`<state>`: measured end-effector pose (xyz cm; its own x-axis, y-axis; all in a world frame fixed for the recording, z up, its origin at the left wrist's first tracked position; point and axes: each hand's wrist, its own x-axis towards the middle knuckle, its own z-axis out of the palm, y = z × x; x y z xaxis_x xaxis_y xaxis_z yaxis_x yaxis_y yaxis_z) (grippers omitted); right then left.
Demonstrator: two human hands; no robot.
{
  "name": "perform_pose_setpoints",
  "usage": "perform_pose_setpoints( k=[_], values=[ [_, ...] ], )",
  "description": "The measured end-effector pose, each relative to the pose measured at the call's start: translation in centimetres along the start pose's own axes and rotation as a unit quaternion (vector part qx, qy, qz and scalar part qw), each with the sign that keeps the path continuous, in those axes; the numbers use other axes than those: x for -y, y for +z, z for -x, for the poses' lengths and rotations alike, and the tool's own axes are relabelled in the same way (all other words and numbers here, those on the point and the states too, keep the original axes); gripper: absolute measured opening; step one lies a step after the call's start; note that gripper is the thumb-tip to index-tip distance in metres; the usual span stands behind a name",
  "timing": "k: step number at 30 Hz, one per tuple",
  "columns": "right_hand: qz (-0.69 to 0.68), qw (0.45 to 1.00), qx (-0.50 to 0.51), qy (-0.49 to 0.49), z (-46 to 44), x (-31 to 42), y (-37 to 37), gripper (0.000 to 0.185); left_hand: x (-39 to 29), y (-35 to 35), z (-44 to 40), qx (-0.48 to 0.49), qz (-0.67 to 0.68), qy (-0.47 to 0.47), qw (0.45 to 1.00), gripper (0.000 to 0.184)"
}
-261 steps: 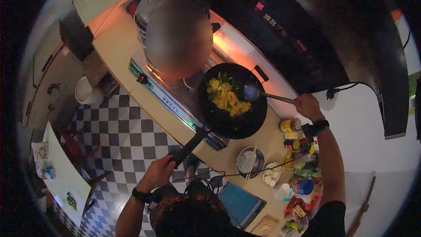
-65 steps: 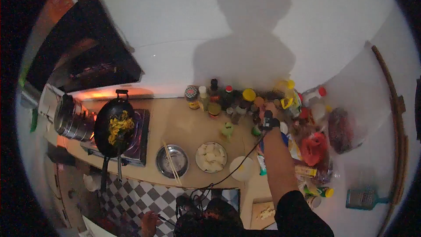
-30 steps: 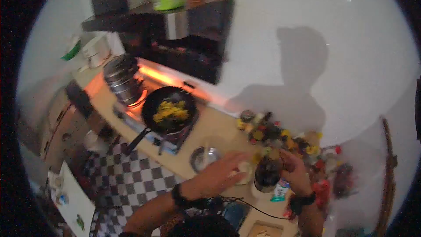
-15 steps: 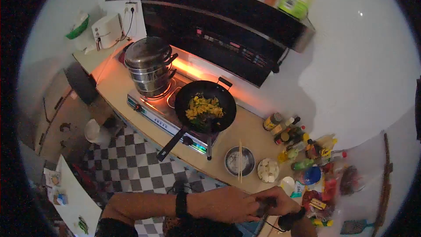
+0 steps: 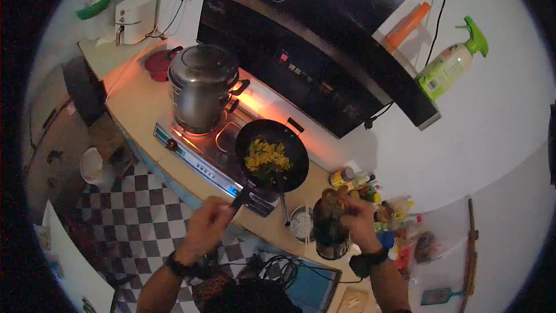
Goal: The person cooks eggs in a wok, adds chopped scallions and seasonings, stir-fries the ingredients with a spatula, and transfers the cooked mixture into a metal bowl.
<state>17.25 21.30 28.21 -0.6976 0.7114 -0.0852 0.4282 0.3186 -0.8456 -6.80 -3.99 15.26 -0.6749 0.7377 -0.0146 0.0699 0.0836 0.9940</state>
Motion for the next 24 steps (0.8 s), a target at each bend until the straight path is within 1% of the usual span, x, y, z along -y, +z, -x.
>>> perform_pose_setpoints(
  k=[2,4,5,6,7,9,10,12,13,15,16,18,21,22,24],
  values=[
    [0.016,0.999,-0.024,0.032,-3.0,1.2,0.3,0.052,4.7,-3.9,1.2,-0.075,0.066,-0.059,0.993,0.021],
    [0.011,1.000,-0.019,0.004,-7.2,-1.3,0.0,0.051,10.8,-6.9,2.9,-0.158,0.044,-0.086,0.983,0.016],
    [-0.005,1.000,-0.013,-0.019,-8.9,-1.8,0.0,0.050,12.9,-8.2,3.9,-0.183,0.087,-0.098,0.974,0.015],
    [-0.018,1.000,-0.010,-0.012,-9.6,-0.1,0.5,0.049,14.4,-9.4,4.9,-0.209,0.128,-0.110,0.963,0.015],
    [-0.011,1.000,-0.002,-0.015,-10.5,1.0,0.8,0.049,15.1,-10.3,5.8,-0.216,0.135,-0.113,0.960,0.015],
    [0.019,0.997,-0.022,0.067,-12.2,2.4,1.4,0.044,16.0,-11.7,8.0,-0.273,0.176,-0.185,0.927,0.017],
    [0.025,0.997,-0.013,0.066,-13.4,1.9,1.3,0.044,16.5,-12.0,8.8,-0.281,0.181,-0.190,0.923,0.017],
    [0.093,0.993,-0.029,0.069,-16.3,-0.6,0.5,0.042,17.5,-12.5,10.2,-0.336,0.207,-0.236,0.888,0.019],
    [0.097,0.993,-0.022,0.068,-17.2,-1.0,0.6,0.042,18.8,-12.8,10.9,-0.341,0.209,-0.240,0.884,0.019],
    [0.065,0.997,-0.035,0.039,-18.8,-1.3,0.9,0.058,21.3,-13.1,11.8,-0.352,0.234,-0.242,0.873,0.021],
    [0.068,0.997,-0.030,0.037,-19.5,-1.2,0.9,0.058,21.0,-13.0,11.9,-0.357,0.237,-0.244,0.870,0.021],
    [0.087,0.993,-0.029,0.077,-20.6,-1.1,0.8,0.058,20.1,-12.7,12.2,-0.351,0.253,-0.235,0.870,0.019],
    [0.134,0.990,-0.012,0.049,-22.7,-2.7,0.3,0.059,19.9,-12.2,12.2,-0.362,0.280,-0.227,0.860,0.017],
    [0.136,0.990,-0.009,0.048,-22.8,-2.2,0.7,0.059,20.0,-12.2,12.2,-0.364,0.281,-0.229,0.858,0.017],
    [0.055,0.996,-0.006,0.063,-22.7,-0.8,1.6,0.057,20.5,-12.4,12.1,-0.358,0.277,-0.241,0.858,0.016]
  ],
)
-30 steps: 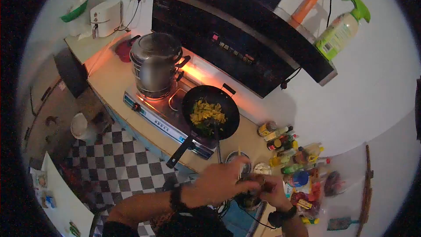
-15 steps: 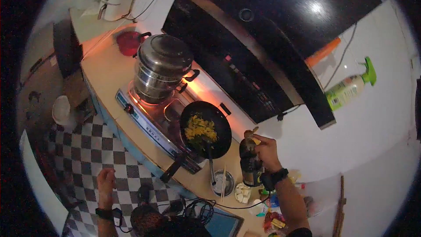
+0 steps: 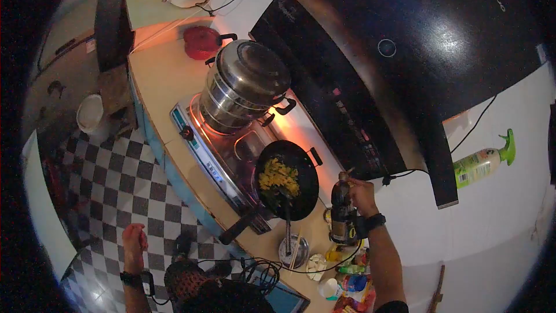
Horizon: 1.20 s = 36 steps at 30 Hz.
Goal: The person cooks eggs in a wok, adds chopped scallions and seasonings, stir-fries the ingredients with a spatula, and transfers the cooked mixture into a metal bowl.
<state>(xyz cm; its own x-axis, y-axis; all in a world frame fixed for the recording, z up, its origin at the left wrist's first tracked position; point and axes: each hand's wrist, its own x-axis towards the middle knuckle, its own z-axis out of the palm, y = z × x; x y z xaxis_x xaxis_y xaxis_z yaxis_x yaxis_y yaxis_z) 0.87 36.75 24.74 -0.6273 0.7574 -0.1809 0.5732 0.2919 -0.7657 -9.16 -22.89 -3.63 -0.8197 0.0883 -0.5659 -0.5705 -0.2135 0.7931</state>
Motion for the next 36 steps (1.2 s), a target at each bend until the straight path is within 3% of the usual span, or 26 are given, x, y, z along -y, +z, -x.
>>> perform_pose_setpoints(
  k=[12,15,19,20,22,23,24,28,31,33,36],
  values=[
    [0.106,0.994,0.004,-0.017,-2.4,0.5,0.4,0.053,0.4,-0.5,-1.9,0.000,0.000,0.009,1.000,0.018],
    [0.085,0.996,-0.007,0.038,-2.5,0.7,0.5,0.054,0.0,-0.4,-2.1,0.007,0.000,0.007,1.000,0.017],
    [0.076,0.996,0.005,0.035,-4.2,-1.0,-0.3,0.055,0.4,-0.4,-2.3,0.004,0.027,0.005,1.000,0.016],
    [0.125,0.980,0.041,-0.150,-5.9,-3.7,-1.4,0.053,1.0,-0.7,-2.7,0.005,0.032,0.010,0.999,0.016],
    [0.168,0.927,0.077,-0.327,-6.4,-4.5,-1.8,0.051,1.1,-0.9,-2.8,0.005,0.035,0.014,0.999,0.017],
    [0.069,0.980,0.060,-0.178,-5.3,-3.2,-1.8,0.039,0.8,-0.8,-2.7,0.003,0.034,0.000,0.999,0.017],
    [-0.032,0.998,0.040,-0.022,-4.4,-2.0,-1.8,0.028,0.5,-0.7,-2.6,0.003,0.032,-0.014,0.999,0.017],
    [0.008,0.999,0.024,0.036,-4.0,-0.1,-1.6,0.020,0.9,-0.9,-2.8,0.011,0.013,-0.014,1.000,0.017],
    [0.091,0.996,0.013,0.021,-3.9,0.5,-1.4,0.053,0.7,-0.6,-2.7,0.019,0.011,0.003,1.000,0.017],
    [0.054,0.996,-0.014,0.074,-3.1,1.4,-1.4,0.054,1.1,-0.6,-3.3,0.023,0.000,-0.011,1.000,0.016],
    [0.066,0.997,0.002,0.035,-2.5,1.9,-1.3,0.054,0.4,0.3,-2.6,0.012,-0.001,-0.024,1.000,0.015]
  ],
)
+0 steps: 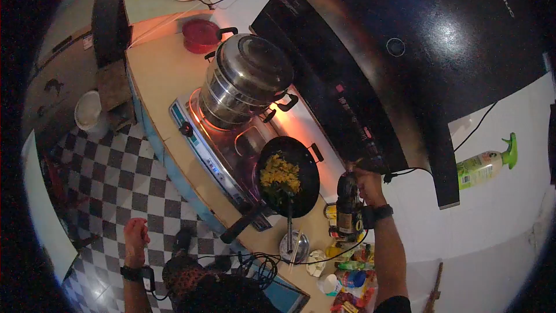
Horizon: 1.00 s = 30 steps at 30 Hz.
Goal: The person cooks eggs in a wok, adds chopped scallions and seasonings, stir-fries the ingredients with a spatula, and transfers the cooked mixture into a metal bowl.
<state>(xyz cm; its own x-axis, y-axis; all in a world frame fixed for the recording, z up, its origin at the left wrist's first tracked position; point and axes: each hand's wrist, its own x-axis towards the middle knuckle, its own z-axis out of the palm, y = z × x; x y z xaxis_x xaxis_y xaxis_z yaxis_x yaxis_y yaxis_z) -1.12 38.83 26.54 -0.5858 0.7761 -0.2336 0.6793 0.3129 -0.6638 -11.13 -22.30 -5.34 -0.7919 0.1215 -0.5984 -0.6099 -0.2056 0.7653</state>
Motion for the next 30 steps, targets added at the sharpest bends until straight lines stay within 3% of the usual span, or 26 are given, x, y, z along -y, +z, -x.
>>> perform_pose_setpoints(
  k=[4,7,10,13,15,22,25,30],
  values=[
    [-0.022,0.999,-0.009,0.030,-1.0,-1.3,-0.4,0.054,0.4,0.2,0.1,-0.012,0.007,-0.004,1.000,0.013],
    [-0.010,0.999,-0.016,0.031,-0.7,-0.9,-0.3,0.054,0.8,-0.2,0.1,0.031,0.003,-0.016,0.999,0.017],
    [0.106,0.993,0.004,-0.048,-1.2,-1.4,-0.6,0.047,0.8,-0.3,0.4,0.049,0.000,0.005,0.999,0.017],
    [0.055,0.998,0.007,-0.027,-1.2,-1.2,-0.4,0.047,1.3,-0.6,0.0,0.059,0.005,0.009,0.998,0.018],
    [0.018,0.998,-0.004,0.054,-1.1,-0.8,-0.3,0.048,1.0,-0.5,0.2,0.043,0.004,-0.004,0.999,0.017],
    [0.025,0.998,0.008,0.059,-2.0,-1.2,-0.2,0.056,0.6,-0.1,0.3,0.027,0.005,-0.021,0.999,0.015],
    [0.150,0.988,0.023,0.006,-2.3,-1.3,-0.5,0.054,0.6,0.3,0.5,0.009,0.007,-0.015,1.000,0.014],
    [-0.176,0.984,-0.011,0.030,-2.0,-5.0,-2.6,0.064,0.0,0.8,0.5,0.011,-0.054,0.043,0.998,0.016]
  ],
)
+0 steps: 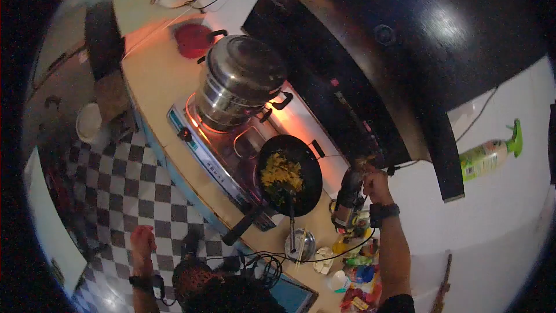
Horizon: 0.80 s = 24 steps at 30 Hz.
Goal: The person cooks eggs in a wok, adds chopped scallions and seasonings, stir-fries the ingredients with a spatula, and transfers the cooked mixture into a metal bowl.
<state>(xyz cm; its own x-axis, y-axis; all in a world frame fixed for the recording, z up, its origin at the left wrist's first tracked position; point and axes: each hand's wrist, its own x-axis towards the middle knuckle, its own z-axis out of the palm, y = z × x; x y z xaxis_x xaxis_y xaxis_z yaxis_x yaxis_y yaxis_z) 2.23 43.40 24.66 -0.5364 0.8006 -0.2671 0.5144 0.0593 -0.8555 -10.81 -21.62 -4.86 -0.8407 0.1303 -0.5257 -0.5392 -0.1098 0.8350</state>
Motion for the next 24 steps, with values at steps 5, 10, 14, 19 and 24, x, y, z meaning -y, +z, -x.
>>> perform_pose_setpoints(
  k=[5,10,14,19,24],
  values=[
    [-0.200,0.977,0.032,-0.065,5.2,-2.7,-2.7,0.078,-7.4,7.7,5.3,0.107,-0.075,0.173,0.976,0.015],
    [-0.213,0.962,-0.056,-0.163,11.7,-8.4,-4.9,0.070,-6.2,12.8,3.7,0.386,-0.339,0.284,0.810,0.040],
    [-0.303,0.943,-0.100,-0.095,18.5,-11.1,-6.9,0.079,-11.6,27.1,19.6,0.608,-0.383,0.471,0.512,0.053],
    [-0.301,0.938,-0.063,-0.162,27.3,-17.4,-12.7,0.076,-8.6,41.5,35.3,0.579,-0.419,0.634,0.297,0.055],
    [-0.280,0.954,-0.042,-0.104,32.5,-26.0,-22.4,0.077,-0.2,51.1,43.1,0.531,-0.488,0.672,0.168,0.061]
  ],
)
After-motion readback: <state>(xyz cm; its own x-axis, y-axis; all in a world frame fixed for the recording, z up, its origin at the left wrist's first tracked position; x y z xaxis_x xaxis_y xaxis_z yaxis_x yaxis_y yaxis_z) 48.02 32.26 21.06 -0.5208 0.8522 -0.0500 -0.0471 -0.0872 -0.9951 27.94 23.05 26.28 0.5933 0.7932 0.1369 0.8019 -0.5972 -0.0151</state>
